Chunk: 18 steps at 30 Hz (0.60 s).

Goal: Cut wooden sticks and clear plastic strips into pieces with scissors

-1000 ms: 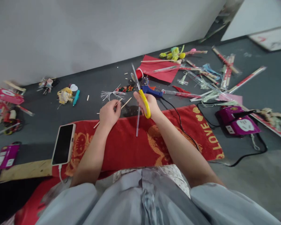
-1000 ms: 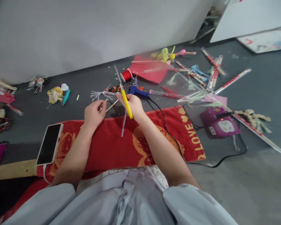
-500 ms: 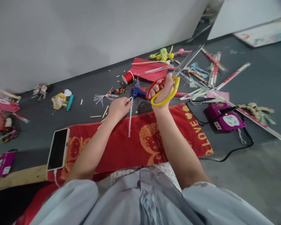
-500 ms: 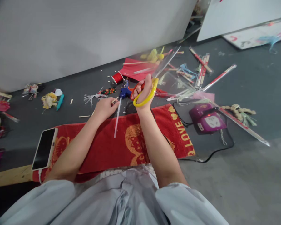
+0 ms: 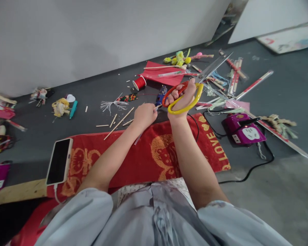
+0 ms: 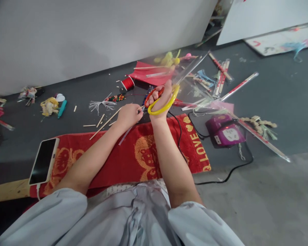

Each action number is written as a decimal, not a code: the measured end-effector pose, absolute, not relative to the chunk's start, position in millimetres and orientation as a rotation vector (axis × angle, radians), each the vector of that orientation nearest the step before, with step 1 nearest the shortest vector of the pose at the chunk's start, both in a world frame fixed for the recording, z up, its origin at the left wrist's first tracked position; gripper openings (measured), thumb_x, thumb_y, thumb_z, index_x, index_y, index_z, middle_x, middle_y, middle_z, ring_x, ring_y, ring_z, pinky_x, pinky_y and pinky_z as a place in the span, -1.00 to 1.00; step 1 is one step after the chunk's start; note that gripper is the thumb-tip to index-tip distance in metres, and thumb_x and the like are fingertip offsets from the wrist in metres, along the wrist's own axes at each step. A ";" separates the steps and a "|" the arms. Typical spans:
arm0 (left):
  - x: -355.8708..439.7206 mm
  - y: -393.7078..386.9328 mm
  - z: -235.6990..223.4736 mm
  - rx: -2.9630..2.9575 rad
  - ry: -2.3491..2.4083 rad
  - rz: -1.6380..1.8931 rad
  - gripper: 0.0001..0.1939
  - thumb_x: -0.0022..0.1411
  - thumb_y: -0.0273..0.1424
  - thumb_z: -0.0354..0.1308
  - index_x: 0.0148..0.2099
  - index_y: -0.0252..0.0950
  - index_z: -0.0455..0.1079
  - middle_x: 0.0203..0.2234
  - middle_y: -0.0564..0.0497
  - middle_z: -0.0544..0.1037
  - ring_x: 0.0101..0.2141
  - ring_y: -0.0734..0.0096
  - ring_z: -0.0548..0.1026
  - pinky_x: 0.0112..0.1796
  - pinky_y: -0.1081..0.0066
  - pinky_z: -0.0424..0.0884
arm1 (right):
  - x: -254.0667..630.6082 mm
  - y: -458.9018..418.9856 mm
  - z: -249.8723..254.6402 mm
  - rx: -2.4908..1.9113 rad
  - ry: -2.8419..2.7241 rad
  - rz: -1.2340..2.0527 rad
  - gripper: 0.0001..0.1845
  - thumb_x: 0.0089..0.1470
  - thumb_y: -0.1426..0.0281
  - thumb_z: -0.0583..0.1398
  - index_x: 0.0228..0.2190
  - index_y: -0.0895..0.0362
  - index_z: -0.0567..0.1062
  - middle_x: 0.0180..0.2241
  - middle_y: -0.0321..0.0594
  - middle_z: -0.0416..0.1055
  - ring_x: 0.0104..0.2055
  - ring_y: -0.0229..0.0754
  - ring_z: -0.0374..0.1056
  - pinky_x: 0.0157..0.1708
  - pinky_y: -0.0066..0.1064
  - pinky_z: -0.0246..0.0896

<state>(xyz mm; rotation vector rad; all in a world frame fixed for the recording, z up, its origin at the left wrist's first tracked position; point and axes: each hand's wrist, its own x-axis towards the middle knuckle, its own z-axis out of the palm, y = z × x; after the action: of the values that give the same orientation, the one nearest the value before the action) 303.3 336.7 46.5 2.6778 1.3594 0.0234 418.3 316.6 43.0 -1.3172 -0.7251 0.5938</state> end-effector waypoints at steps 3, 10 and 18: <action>307.6 333.0 47.8 2.698 1.349 0.017 -0.75 0.21 -0.37 0.02 -0.21 -0.30 0.52 -0.28 -0.22 0.61 -0.23 0.02 0.57 -0.26 0.23 0.40 | 418.8 315.1 44.2 -1.308 -0.707 0.612 -0.38 0.10 -0.20 -0.15 -0.34 0.02 0.39 -0.63 -0.43 -0.07 -0.68 -0.31 0.01 -0.69 -0.44 0.04; 305.8 333.6 44.5 2.597 1.380 0.136 -0.78 0.20 -0.39 0.02 -0.19 -0.33 0.46 -0.31 -0.20 0.60 -0.25 0.08 0.57 -0.27 0.28 0.38 | 430.7 315.1 38.0 -1.271 -0.669 0.570 -0.40 0.10 -0.18 -0.12 -0.34 0.03 0.39 -0.62 -0.43 -0.07 -0.67 -0.32 0.04 -0.68 -0.47 0.01; 285.8 333.3 56.1 2.587 1.388 0.019 -0.82 0.18 -0.37 0.06 -0.29 -0.29 0.47 -0.42 -0.13 0.57 -0.31 0.15 0.55 -0.28 0.29 0.38 | 446.3 312.6 38.1 -1.254 -0.603 0.470 -0.31 0.10 -0.20 -0.27 -0.36 0.02 0.36 -0.60 -0.42 -0.10 -0.68 -0.32 -0.01 -0.66 -0.44 0.04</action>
<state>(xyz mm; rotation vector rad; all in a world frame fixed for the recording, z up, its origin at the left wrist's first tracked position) 285.8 333.3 56.1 2.5869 1.3882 0.0190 446.3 312.6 38.1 -1.2543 -0.6026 0.4699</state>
